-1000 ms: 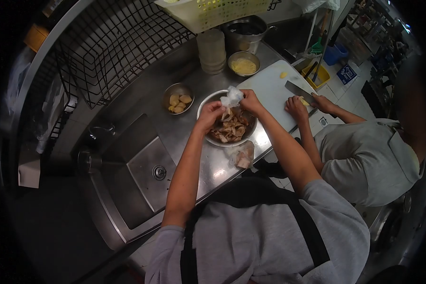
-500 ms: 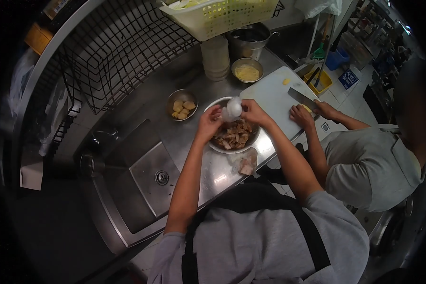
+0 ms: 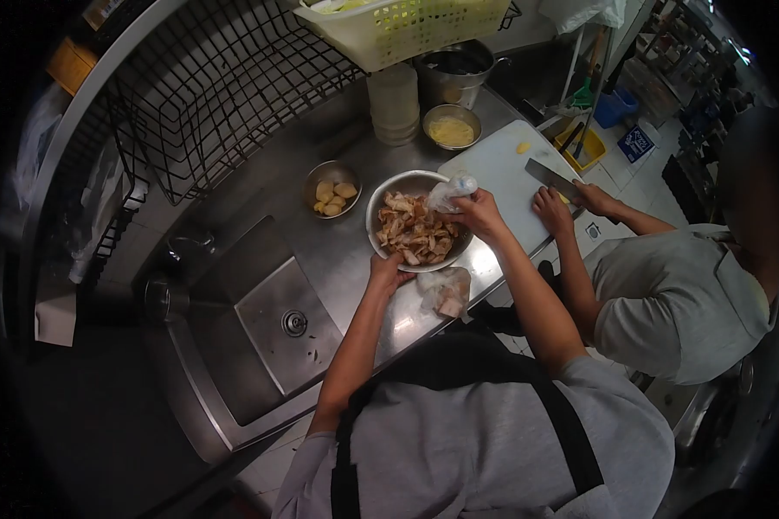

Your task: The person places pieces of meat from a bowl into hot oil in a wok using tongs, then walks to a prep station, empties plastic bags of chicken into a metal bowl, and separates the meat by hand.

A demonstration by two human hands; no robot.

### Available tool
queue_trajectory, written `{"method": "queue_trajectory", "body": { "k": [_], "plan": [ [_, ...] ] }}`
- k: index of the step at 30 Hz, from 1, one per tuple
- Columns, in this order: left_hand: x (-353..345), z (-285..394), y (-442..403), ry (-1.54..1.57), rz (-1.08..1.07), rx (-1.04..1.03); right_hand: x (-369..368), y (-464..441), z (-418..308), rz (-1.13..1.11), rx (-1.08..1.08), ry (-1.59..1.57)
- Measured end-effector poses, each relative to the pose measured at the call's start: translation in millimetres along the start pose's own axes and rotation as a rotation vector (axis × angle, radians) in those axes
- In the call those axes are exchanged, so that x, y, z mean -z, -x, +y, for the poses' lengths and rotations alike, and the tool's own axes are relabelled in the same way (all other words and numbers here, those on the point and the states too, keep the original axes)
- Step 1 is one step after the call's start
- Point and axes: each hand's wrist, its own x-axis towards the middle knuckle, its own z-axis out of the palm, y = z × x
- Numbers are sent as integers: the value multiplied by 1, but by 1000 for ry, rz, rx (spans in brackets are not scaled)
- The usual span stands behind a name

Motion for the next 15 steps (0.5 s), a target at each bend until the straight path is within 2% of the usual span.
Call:
{"method": "queue_trajectory", "body": {
  "k": [1,3,4,5,7,8,9,11,12,13,15],
  "plan": [
    [-2,3,4,0,-2,-1,2,2,-3,-2,35,-56],
    [-3,4,7,14,65,-206,2,11,-15,0,69,-113],
    [1,-7,-4,-49,194,-374,3,15,-21,-11,95,-143],
    [5,-5,-6,-53,191,-371,5,19,-23,-20,120,-174],
    [14,1,-11,-478,272,-746,8,21,-25,-19,109,-163],
    [8,8,-10,-586,408,-840,10,24,-24,-24,96,-149],
    [1,18,-3,-583,410,-840,12,25,-21,-25,95,-146],
    [-6,35,8,-254,254,-239,10,22,-15,23,68,-24],
    [6,27,-1,-188,137,-197,10,18,-12,16,70,-25],
    [10,23,-4,-191,140,-197,10,15,-8,42,63,25],
    [17,9,-7,15,58,-38,12,14,2,79,45,69]
  ]
}}
